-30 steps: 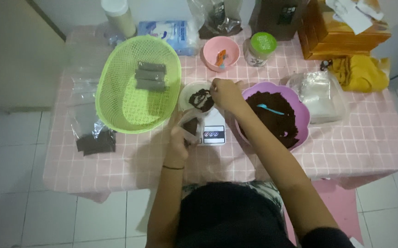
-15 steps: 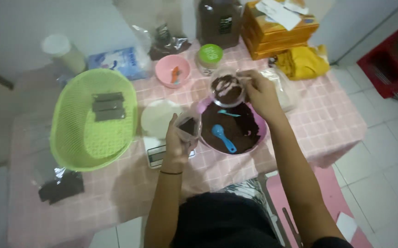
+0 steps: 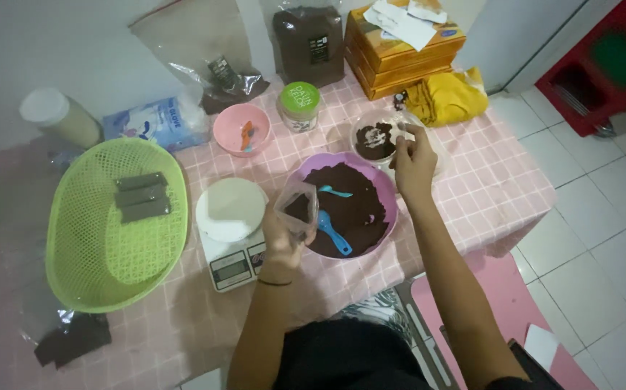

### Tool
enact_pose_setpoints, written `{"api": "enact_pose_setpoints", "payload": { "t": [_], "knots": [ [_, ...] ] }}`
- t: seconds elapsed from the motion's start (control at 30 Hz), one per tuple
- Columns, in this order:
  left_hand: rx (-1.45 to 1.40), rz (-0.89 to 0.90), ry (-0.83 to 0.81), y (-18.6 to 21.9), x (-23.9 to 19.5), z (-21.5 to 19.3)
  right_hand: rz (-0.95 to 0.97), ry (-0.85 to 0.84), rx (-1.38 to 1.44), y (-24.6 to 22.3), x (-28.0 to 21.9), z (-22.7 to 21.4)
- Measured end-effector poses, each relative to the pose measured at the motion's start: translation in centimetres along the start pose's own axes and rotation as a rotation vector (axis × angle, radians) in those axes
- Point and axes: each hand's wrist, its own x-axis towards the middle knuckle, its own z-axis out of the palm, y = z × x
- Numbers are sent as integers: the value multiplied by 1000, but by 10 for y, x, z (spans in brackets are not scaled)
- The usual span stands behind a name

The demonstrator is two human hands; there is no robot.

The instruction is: The person scoops a dark brown powder from a purple bowl using a blue spoon and places it onto a digital scale. They then transfer the powder into a small plastic bag, seal it, and place the bag into a green basket. The person repeats this process multiple times.

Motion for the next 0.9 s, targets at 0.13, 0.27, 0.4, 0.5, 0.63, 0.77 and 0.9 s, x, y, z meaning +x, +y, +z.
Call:
{"api": "enact_pose_setpoints", "payload": {
  "t": [0.13, 0.27, 0.4, 0.5, 0.63, 0.77, 0.9],
  "knots": [
    [-31, -39, -97, -23, 28, -43, -66, -55, -32, 4, 2, 1],
    [-72, -115, -151, -35, 43, -59, -55, -42, 41, 8, 8, -1],
    [-39, 121, -348, -23, 19, -35, -18, -45, 151, 6, 9, -1],
    [-126, 141, -395, -37, 30, -53, -70, -153, 162, 14, 13, 9],
    [-199, 108, -476, -33, 29, -48, -43, -50, 241, 27, 17, 11],
    [-143, 162, -482, -29, 22, -40, -43, -82, 252, 30, 16, 14],
    [-193, 103, -446, -30, 24, -38, -56, -150, 262, 24, 18, 15]
  ]
}}
